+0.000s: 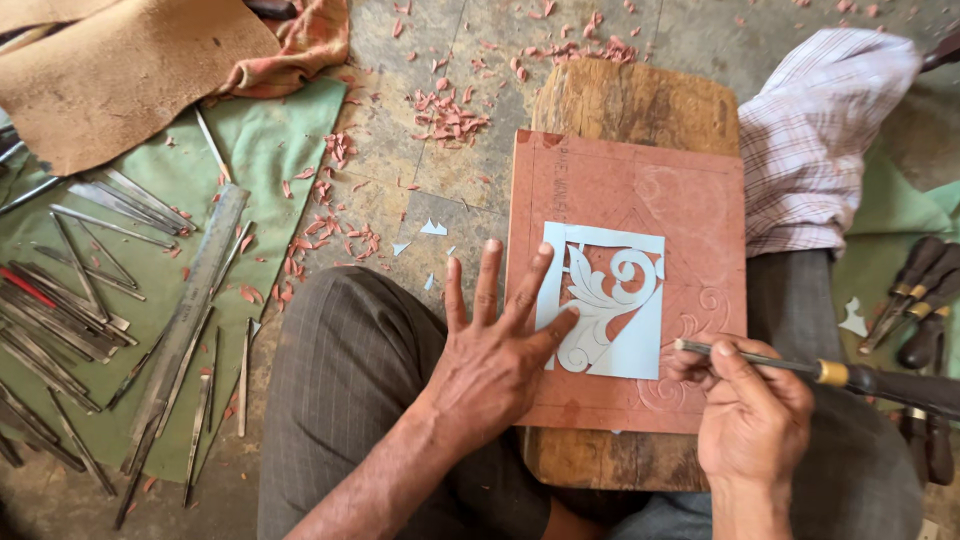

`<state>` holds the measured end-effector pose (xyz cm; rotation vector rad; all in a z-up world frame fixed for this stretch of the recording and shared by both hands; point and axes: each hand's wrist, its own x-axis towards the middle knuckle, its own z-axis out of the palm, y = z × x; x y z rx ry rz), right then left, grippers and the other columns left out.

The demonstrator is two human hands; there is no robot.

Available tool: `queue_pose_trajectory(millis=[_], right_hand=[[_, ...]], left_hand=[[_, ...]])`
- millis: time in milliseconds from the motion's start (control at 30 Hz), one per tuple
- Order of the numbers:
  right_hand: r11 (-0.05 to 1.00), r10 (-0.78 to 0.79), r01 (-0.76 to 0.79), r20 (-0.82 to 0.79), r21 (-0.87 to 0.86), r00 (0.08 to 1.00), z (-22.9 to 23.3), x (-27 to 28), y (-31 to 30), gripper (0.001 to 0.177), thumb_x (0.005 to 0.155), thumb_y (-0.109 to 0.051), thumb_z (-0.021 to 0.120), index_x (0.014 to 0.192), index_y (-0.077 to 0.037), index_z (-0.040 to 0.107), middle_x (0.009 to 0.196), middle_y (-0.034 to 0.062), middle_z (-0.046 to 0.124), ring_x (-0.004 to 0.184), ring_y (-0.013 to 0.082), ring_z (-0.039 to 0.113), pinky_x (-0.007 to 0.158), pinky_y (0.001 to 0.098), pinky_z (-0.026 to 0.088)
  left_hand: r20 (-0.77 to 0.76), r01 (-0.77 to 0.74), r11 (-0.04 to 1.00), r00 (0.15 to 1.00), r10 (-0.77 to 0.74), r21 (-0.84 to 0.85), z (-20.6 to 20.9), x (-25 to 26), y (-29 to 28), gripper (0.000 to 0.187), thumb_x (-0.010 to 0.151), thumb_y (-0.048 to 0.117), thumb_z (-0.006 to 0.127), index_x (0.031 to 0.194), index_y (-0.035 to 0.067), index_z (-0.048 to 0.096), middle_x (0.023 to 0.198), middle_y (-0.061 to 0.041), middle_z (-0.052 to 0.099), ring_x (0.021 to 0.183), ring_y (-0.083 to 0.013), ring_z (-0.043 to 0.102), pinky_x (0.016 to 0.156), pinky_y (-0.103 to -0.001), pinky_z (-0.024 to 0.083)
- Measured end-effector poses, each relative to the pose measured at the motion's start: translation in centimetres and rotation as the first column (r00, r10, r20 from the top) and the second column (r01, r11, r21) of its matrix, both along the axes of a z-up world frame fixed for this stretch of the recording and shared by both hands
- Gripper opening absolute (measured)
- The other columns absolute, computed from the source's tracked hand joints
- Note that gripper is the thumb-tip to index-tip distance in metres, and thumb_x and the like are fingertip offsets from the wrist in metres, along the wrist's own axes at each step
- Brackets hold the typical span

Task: The person carves a floral design into a block of wood by hand using a chisel while following a paper stencil.

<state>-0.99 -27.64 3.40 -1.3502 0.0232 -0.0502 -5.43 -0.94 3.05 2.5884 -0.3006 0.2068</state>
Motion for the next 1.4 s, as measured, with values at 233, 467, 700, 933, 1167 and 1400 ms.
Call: queue_pose_trajectory(millis=[233, 467, 700, 933, 1167, 1400], right_hand=[[1.0, -0.023, 0.024, -0.045, 0.02, 0.999, -1.4, 0.8, -0.4, 0.013, 0.106, 0.0, 0.059, 0.103, 0.008, 0.07, 0.093, 0.0223, 0.073, 0.082, 0.0317, 0.071, 0.077, 0.045, 0.06], [0.972, -0.112, 0.108, -0.008, -0.209, 0.994, -0.9, 0.9, 0.2, 0.008, 0.105, 0.002, 0.063, 0.108, 0.008, 0.068, 0.104, 0.021, 0.071, 0.092, 0.031, 0.073, 0.085, 0.0443, 0.064], [0.984, -0.1, 0.097, -0.014, -0.15, 0.995, 0.8, -0.1, 0.6, 0.013, 0.107, 0.002, 0.06, 0.105, 0.011, 0.069, 0.095, 0.0228, 0.073, 0.082, 0.0304, 0.072, 0.08, 0.0387, 0.06], [0.99, -0.07, 0.075, 0.044, -0.122, 0.997, 2.4, -1.1, 0.6, 0.011, 0.106, 0.003, 0.06, 0.111, 0.009, 0.068, 0.095, 0.0225, 0.072, 0.08, 0.0265, 0.07, 0.075, 0.0369, 0.059], [0.987, -0.054, 0.059, 0.043, -0.151, 0.998, 2.4, -2.0, 0.7, 0.01, 0.105, 0.003, 0.06, 0.108, 0.01, 0.068, 0.095, 0.0223, 0.073, 0.081, 0.0258, 0.069, 0.074, 0.0368, 0.059], [0.987, -0.031, 0.037, 0.04, -0.155, 0.999, 2.2, -2.6, 0.9, 0.013, 0.104, 0.002, 0.06, 0.11, 0.009, 0.068, 0.098, 0.0214, 0.073, 0.079, 0.0259, 0.07, 0.071, 0.0375, 0.059]], left_hand=[[0.004, -0.044, 0.989, 0.999, 0.045, -0.141, -0.7, -0.1, -0.1, 0.045, 0.084, 0.018, 0.072, 0.128, 0.024, 0.069, 0.169, -0.017, 0.012, 0.152, -0.0557, 0.0, 0.118, -0.074, 0.001], [-0.263, -0.371, 0.827, 0.923, 0.28, -0.422, 0.2, -0.2, -0.3, 0.101, 0.071, 0.044, 0.089, 0.143, -0.004, 0.037, 0.157, -0.033, 0.029, 0.144, -0.05, 0.028, 0.111, -0.059, 0.033], [-0.433, -0.469, 0.757, 0.859, 0.272, -0.455, 1.2, 0.8, 0.4, 0.098, 0.064, 0.034, 0.096, 0.142, 0.001, 0.047, 0.128, -0.019, 0.065, 0.118, -0.0295, 0.066, 0.094, -0.041, 0.056], [-0.513, -0.531, 0.622, 0.826, 0.231, -0.575, 0.5, 1.9, 3.7, 0.048, 0.071, 0.018, 0.088, 0.113, -0.001, 0.075, 0.077, -0.009, 0.077, 0.067, -0.0143, 0.072, 0.062, -0.029, 0.059], [-0.531, -0.559, 0.688, 0.797, 0.29, -0.463, 2.2, 2.4, 3.6, 0.047, 0.07, 0.024, 0.091, 0.108, 0.003, 0.074, 0.073, -0.008, 0.074, 0.064, -0.0146, 0.07, 0.06, -0.032, 0.057], [-0.437, -0.581, 0.689, 0.804, 0.403, -0.434, 2.6, 1.5, 1.9, 0.029, 0.072, 0.015, 0.084, 0.098, 0.002, 0.078, 0.07, -0.007, 0.074, 0.061, -0.0131, 0.07, 0.061, -0.031, 0.056]])
